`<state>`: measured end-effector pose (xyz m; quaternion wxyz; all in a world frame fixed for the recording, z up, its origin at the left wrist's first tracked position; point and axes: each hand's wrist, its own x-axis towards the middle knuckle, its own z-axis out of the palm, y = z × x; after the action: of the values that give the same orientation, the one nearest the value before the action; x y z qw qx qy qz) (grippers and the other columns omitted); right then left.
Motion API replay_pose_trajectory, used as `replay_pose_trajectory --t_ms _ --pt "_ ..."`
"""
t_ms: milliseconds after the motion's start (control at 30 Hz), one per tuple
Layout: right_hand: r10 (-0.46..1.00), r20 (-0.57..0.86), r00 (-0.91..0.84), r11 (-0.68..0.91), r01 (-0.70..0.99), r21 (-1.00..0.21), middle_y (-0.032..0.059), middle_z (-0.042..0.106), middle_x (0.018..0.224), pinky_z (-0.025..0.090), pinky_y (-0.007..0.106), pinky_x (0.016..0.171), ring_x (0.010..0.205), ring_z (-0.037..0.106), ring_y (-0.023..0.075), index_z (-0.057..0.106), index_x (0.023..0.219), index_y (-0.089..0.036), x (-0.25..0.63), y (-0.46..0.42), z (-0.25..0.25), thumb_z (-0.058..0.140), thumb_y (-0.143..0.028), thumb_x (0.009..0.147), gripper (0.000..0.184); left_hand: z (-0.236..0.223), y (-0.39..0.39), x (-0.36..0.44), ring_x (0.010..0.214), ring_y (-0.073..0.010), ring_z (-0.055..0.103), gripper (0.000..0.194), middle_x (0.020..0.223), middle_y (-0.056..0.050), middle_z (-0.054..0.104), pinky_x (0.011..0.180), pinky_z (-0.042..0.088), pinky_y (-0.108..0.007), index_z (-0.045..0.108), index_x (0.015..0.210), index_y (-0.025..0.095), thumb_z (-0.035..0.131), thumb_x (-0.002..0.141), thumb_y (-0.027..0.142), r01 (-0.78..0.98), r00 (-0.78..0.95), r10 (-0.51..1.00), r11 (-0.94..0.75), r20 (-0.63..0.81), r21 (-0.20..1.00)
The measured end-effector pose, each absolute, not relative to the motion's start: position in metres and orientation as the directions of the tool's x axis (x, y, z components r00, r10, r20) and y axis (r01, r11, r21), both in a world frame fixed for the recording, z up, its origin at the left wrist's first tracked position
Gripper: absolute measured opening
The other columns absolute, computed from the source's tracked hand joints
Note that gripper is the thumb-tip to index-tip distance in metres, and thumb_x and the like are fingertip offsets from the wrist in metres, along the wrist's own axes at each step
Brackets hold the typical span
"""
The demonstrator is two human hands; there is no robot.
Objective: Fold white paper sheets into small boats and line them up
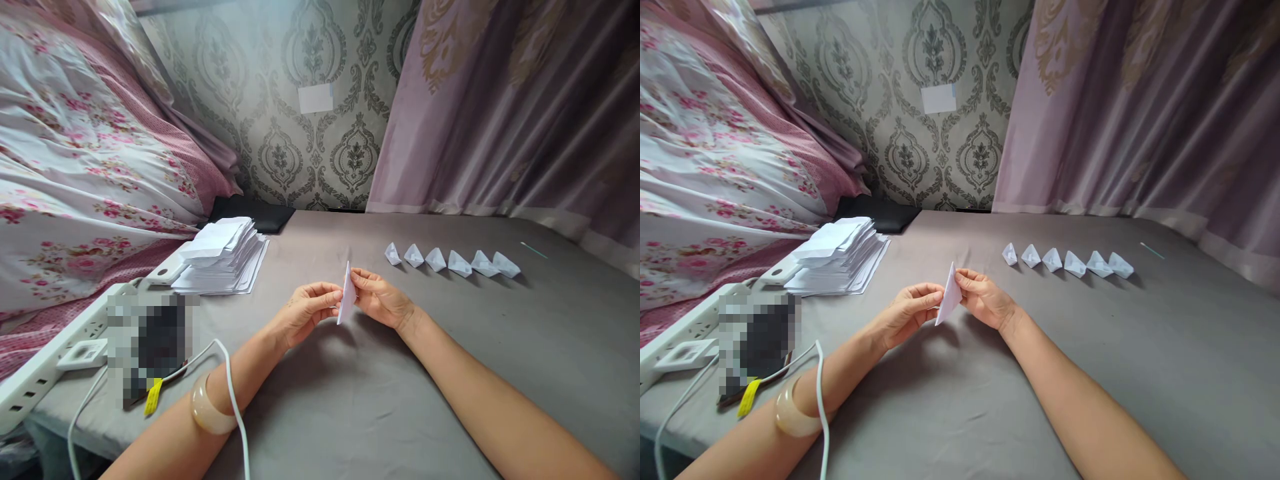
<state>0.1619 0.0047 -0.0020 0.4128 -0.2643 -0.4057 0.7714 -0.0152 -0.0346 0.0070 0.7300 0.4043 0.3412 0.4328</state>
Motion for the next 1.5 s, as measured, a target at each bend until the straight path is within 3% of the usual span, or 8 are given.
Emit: replay_pose_trajectory --t_ms 400,567,767,933,1033,1167,1333,1500 --pt "0.929 -0.053 -0.367 -0.182 -0.324 -0.928 -0.003 0.063 0.073 0.041 0.025 0.072 0.068 0.053 0.0095 0.067 0.08 -0.02 0.157 0.007 -0.007 0.075 -0.039 0.066 0.025 0.003 -0.033 -0.011 0.068 -0.0131 0.057 0.023 0.073 -0.004 0.067 0.067 0.043 -0.025 0.069 0.08 0.014 0.075 0.065 0.031 -0.11 0.104 0.995 0.024 -0.012 0.994" --pt "0.951 0.074 -0.299 0.032 -0.143 -0.989 -0.0026 0.063 0.077 0.04 0.026 0.076 0.073 0.053 0.0114 0.067 0.081 -0.021 0.149 0.0 -0.002 0.07 -0.042 0.07 0.024 0.002 -0.033 -0.013 0.071 -0.0156 0.059 0.021 0.077 -0.005 0.068 0.067 0.044 -0.025 0.07 0.078 0.014 0.076 0.062 0.028 -0.013 0.174 0.984 0.028 -0.026 1.0" --pt "0.922 0.136 -0.362 0.127 -0.048 -0.991 -0.0003 0.062 0.08 0.043 0.028 0.072 0.073 0.053 0.0131 0.067 0.084 -0.021 0.143 -0.008 0.006 0.063 -0.043 0.076 0.023 0.006 -0.036 -0.011 0.071 -0.0177 0.063 0.031 0.077 -0.006 0.067 0.068 0.048 -0.029 0.066 0.089 0.015 0.072 0.069 0.038 -0.149 0.319 0.946 0.105 -0.053 0.983" --pt "0.939 0.265 -0.221 0.311 0.207 -0.928 0.0044 0.052 0.119 0.045 0.032 0.083 0.099 0.053 0.0177 0.06 0.111 -0.026 0.133 -0.015 0.001 0.067 -0.038 0.073 0.041 0.001 -0.034 -0.011 0.066 -0.0151 0.06 0.022 0.077 -0.004 0.065 0.064 0.048 -0.029 0.065 0.086 0.016 0.067 0.072 0.032 -0.137 0.174 0.982 -0.045 0.069 0.99" --pt "0.947 0.269 -0.178 0.312 0.303 -0.9 0.0083 0.05 0.117 0.048 0.033 0.077 0.093 0.055 0.0179 0.053 0.118 -0.022 0.124 -0.022 -0.001 0.071 -0.039 0.068 0.056 -0.006 -0.033 -0.015 0.073 -0.0151 0.059 0.02 0.082 -0.003 0.066 0.068 0.046 -0.026 0.065 0.09 0.017 0.064 0.071 0.018 0.003 0.093 0.978 -0.19 0.189 0.982" --pt "0.928 0.351 -0.128 0.373 0.361 -0.855 0.0088 0.052 0.108 0.05 0.031 0.068 0.078 0.057 0.0151 0.052 0.113 -0.02 0.117 -0.028 -0.003 0.064 -0.035 0.075 0.043 -0.012 -0.033 -0.017 0.075 -0.0141 0.058 0.023 0.085 -0.002 0.067 0.071 0.043 -0.023 0.066 0.094 0.019 0.057 0.073 0.014 0.133 0.067 0.96 -0.28 0.273 0.951" --pt "0.877 0.462 -0.13 0.462 0.492 -0.738 0.006 0.058 0.091 0.048 0.03 0.068 0.069 0.056 0.0149 0.054 0.109 -0.019 0.121 -0.027 -0.007 0.051 -0.019 0.081 0.028 -0.012 -0.028 -0.016 0.064 -0.012 0.055 0.026 0.078 -0.001 0.066 0.062 0.041 -0.022 0.059 0.099 0.018 0.055 0.073 0.015 0.016 0.001 0.979 -0.206 0.206 0.978" --pt "0.835 0.506 -0.216 0.533 0.546 -0.646 0.0051 0.062 0.091 0.047 0.031 0.074 0.08 0.058 0.018 0.053 0.113 -0.021 0.123 -0.029 -0.009 0.044 -0.01 0.08 0.036 -0.006 -0.028 -0.015 0.084 -0.0152 0.059 0.032 0.097 -0.005 0.067 0.073 0.044 -0.023 0.06 0.103 0.015 0.054 0.071 0.013 -0.084 0.031 0.992 -0.117 0.119 0.99"
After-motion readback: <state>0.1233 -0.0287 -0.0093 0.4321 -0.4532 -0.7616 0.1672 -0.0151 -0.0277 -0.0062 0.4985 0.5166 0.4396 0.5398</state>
